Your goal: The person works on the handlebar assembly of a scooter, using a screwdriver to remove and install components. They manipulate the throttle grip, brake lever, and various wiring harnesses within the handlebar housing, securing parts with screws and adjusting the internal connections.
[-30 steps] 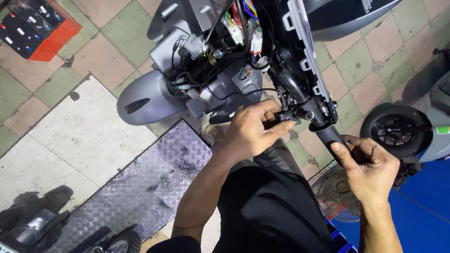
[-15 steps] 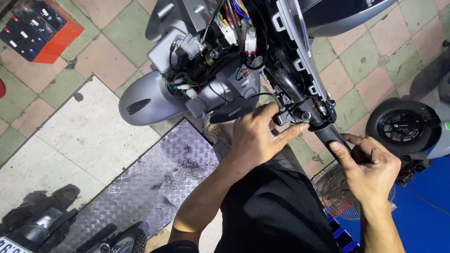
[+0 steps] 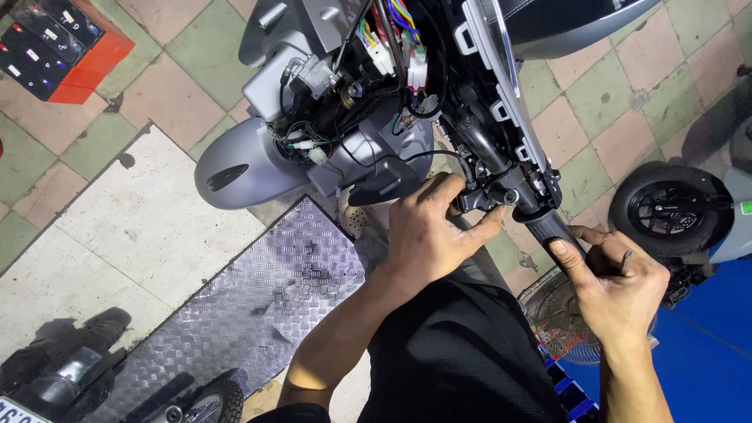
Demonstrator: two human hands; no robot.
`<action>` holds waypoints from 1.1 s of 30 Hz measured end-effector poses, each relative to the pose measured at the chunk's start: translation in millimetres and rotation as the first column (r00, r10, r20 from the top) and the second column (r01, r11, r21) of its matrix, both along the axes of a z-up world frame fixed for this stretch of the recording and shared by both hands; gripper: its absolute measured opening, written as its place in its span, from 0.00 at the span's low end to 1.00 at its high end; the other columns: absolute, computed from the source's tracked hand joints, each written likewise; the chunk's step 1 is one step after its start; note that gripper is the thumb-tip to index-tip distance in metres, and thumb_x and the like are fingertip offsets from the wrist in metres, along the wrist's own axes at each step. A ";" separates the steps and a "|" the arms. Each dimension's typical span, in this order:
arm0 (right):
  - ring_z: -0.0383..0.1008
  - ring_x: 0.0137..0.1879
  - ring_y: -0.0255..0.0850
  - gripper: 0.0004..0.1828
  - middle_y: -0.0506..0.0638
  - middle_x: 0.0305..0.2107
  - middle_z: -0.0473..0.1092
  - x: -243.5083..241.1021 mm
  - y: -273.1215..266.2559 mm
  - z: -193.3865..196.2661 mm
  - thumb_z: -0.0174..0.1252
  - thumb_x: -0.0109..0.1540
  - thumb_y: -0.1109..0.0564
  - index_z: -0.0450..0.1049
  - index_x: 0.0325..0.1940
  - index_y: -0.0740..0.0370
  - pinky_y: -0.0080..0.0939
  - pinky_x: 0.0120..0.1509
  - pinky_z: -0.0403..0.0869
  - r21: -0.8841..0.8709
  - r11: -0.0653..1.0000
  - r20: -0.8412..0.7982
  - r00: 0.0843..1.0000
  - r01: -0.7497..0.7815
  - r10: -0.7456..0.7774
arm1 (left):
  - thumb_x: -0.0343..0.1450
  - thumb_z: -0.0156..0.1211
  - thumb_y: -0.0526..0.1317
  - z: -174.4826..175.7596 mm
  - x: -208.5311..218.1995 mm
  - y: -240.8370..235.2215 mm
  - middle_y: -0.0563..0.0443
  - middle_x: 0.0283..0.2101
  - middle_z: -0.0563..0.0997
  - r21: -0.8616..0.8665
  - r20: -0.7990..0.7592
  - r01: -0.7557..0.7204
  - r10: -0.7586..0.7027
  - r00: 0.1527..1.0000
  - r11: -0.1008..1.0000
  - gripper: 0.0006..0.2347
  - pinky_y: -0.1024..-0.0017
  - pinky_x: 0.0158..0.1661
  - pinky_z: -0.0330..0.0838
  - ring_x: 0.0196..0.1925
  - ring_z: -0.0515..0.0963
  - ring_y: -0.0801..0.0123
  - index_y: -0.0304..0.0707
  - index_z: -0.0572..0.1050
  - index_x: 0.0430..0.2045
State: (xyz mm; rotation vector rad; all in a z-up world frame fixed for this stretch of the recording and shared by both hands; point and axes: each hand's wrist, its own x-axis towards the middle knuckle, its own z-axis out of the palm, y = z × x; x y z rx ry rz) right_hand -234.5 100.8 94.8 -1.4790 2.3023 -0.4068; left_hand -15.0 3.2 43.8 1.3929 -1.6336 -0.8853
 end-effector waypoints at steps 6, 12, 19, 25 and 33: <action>0.71 0.42 0.37 0.16 0.51 0.34 0.75 -0.3 -1.2 1.6 0.72 0.65 0.52 0.83 0.47 0.68 0.36 0.48 0.67 -0.030 0.996 -0.037 0.995 -0.089 0.088 | 0.61 0.70 0.56 -2.1 -8.3 8.6 0.55 0.28 0.80 0.146 0.093 -0.022 0.008 0.996 0.989 0.18 0.52 0.32 0.73 0.35 0.82 0.55 0.44 0.75 0.29; 0.69 0.38 0.37 0.18 0.52 0.33 0.74 2.8 -3.1 3.0 0.71 0.64 0.51 0.83 0.48 0.70 0.35 0.43 0.65 -0.037 0.997 -0.019 0.997 -0.074 0.073 | 0.61 0.64 0.58 12.5 -1.4 -2.0 0.54 0.28 0.87 0.521 -0.129 0.135 -0.079 0.988 0.843 0.15 0.64 0.39 0.74 0.35 0.86 0.58 0.48 0.77 0.24; 0.60 0.31 0.34 0.18 0.47 0.24 0.65 0.5 -2.2 -0.3 0.71 0.64 0.50 0.83 0.49 0.66 0.34 0.38 0.59 -0.038 0.996 -0.018 0.997 -0.077 0.076 | 0.63 0.64 0.49 27.9 0.6 -7.4 0.53 0.34 0.86 0.796 -0.437 0.307 0.144 0.888 0.522 0.11 0.77 0.49 0.74 0.44 0.81 0.70 0.46 0.81 0.32; 0.60 0.31 0.34 0.18 0.48 0.23 0.64 2.4 -4.2 1.3 0.71 0.64 0.50 0.83 0.49 0.67 0.35 0.37 0.59 -0.059 0.995 -0.007 0.997 -0.083 0.082 | 0.68 0.66 0.35 0.5 -13.9 4.7 0.48 0.24 0.81 0.608 -0.755 0.465 0.288 0.590 0.643 0.05 0.79 0.26 0.68 0.23 0.77 0.73 0.33 0.77 0.23; 0.63 0.32 0.34 0.18 0.49 0.26 0.69 -0.9 -3.3 -0.3 0.72 0.63 0.51 0.83 0.48 0.68 0.34 0.38 0.61 -0.063 0.994 0.014 0.996 -0.084 0.085 | 0.70 0.64 0.36 -6.0 -17.8 10.4 0.43 0.26 0.84 0.592 -0.781 0.505 0.292 0.552 0.628 0.07 0.85 0.17 0.63 0.21 0.81 0.73 0.30 0.80 0.25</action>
